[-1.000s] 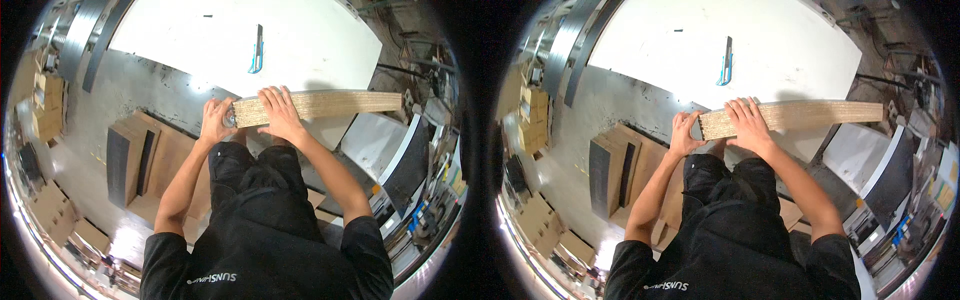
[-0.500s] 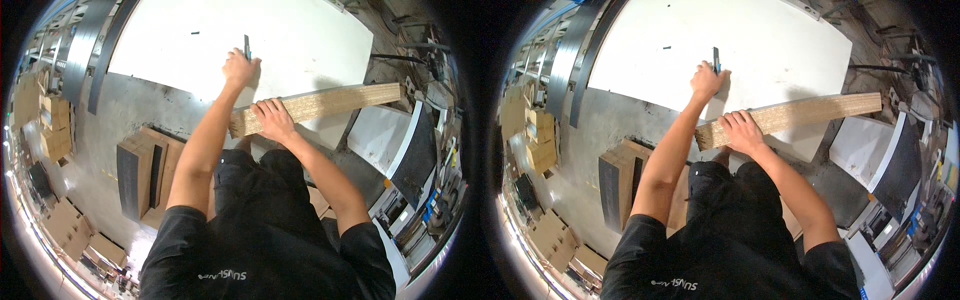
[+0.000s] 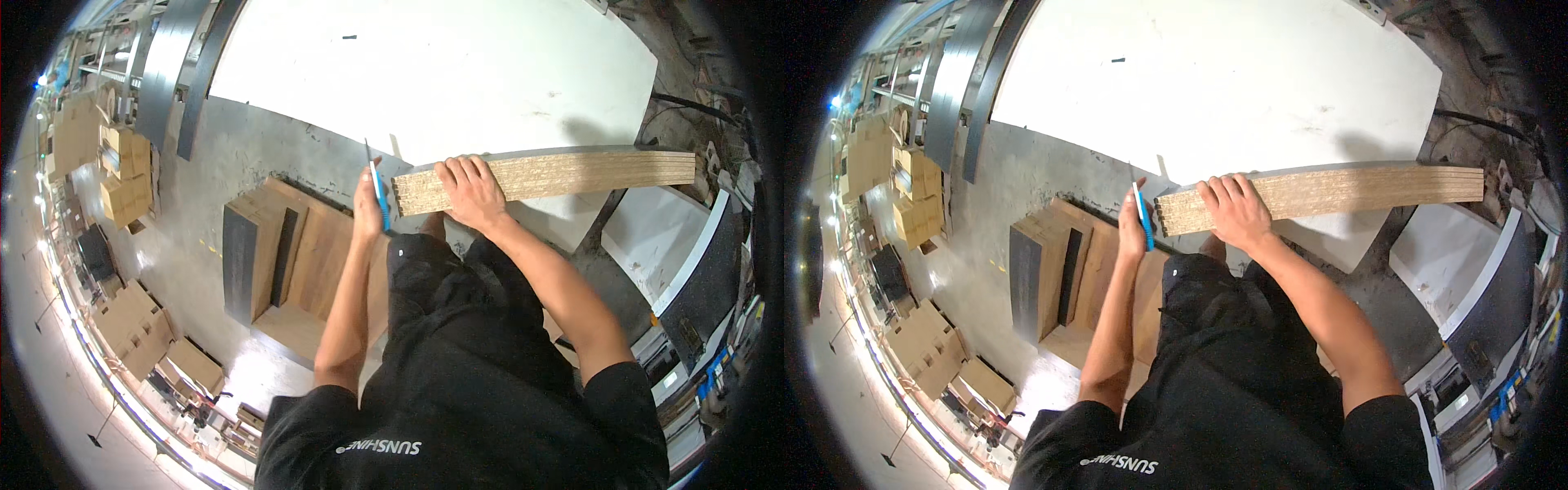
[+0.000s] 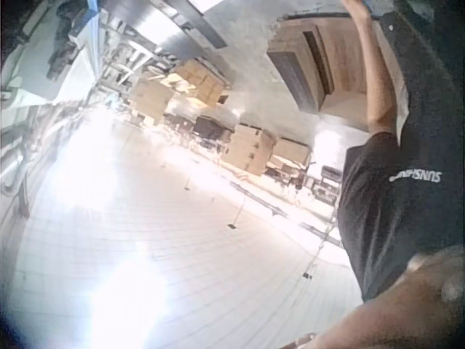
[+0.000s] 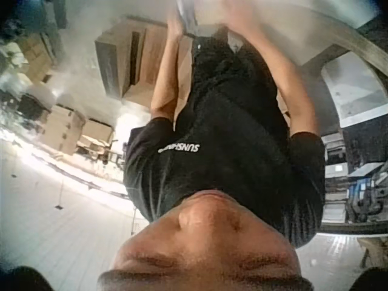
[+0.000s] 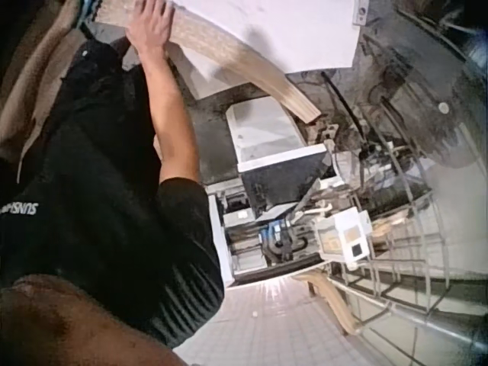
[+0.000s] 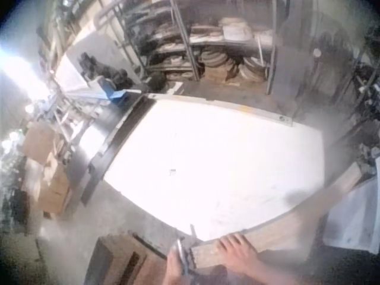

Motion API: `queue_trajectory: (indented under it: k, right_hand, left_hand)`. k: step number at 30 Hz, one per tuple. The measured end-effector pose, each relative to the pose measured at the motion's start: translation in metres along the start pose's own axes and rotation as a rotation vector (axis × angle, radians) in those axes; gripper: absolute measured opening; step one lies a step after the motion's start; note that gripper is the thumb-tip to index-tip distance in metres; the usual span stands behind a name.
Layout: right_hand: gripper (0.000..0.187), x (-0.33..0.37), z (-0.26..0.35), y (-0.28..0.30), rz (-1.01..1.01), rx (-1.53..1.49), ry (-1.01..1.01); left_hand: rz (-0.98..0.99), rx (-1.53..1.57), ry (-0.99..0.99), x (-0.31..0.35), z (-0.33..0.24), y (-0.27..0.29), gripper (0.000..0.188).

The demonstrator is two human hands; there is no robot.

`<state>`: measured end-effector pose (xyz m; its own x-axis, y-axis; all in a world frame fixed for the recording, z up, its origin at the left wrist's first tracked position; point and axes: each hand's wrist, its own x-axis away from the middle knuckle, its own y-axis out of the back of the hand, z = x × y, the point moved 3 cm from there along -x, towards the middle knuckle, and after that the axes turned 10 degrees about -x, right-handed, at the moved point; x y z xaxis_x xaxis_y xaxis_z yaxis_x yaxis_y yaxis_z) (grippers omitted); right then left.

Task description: Trimming the edges of laminated wood panels using a utility knife in a factory environment.

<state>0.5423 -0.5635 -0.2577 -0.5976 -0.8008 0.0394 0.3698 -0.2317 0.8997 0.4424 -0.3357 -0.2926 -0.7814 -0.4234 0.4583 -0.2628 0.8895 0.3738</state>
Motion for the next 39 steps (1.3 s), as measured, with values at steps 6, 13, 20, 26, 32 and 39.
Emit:
queue_trajectory:
  k: [6, 13, 20, 26, 32, 39]
  right_hand:
    - [0.089, -0.002, -0.005, -0.006, 0.014, 0.002, -0.007]
    - [0.093, -0.001, -0.006, -0.010, 0.016, 0.006, -0.005]
    - [0.091, -0.004, 0.006, 0.004, 0.138, 0.012, -0.049]
    - [0.094, -0.002, 0.005, -0.002, 0.149, 0.070, -0.055]
    - [0.104, -0.001, 0.004, -0.004, 0.097, 0.042, -0.049]
    - [0.103, -0.001, 0.007, -0.001, 0.059, 0.025, -0.020]
  left_hand:
    - [-0.050, -0.089, 0.068, 0.010, -0.012, -0.029, 0.069]
    - [-0.208, -0.326, -0.008, 0.016, -0.041, -0.040, 0.055]
    - [-0.241, -0.692, 0.175, 0.023, -0.051, -0.044, 0.047]
    - [-0.234, -0.148, -0.074, 0.069, -0.016, -0.011, 0.049]
    - [-0.118, -0.710, -0.031, 0.139, 0.009, -0.020, 0.052]
    - [-0.133, -0.875, -0.103, 0.137, 0.014, -0.029, 0.055]
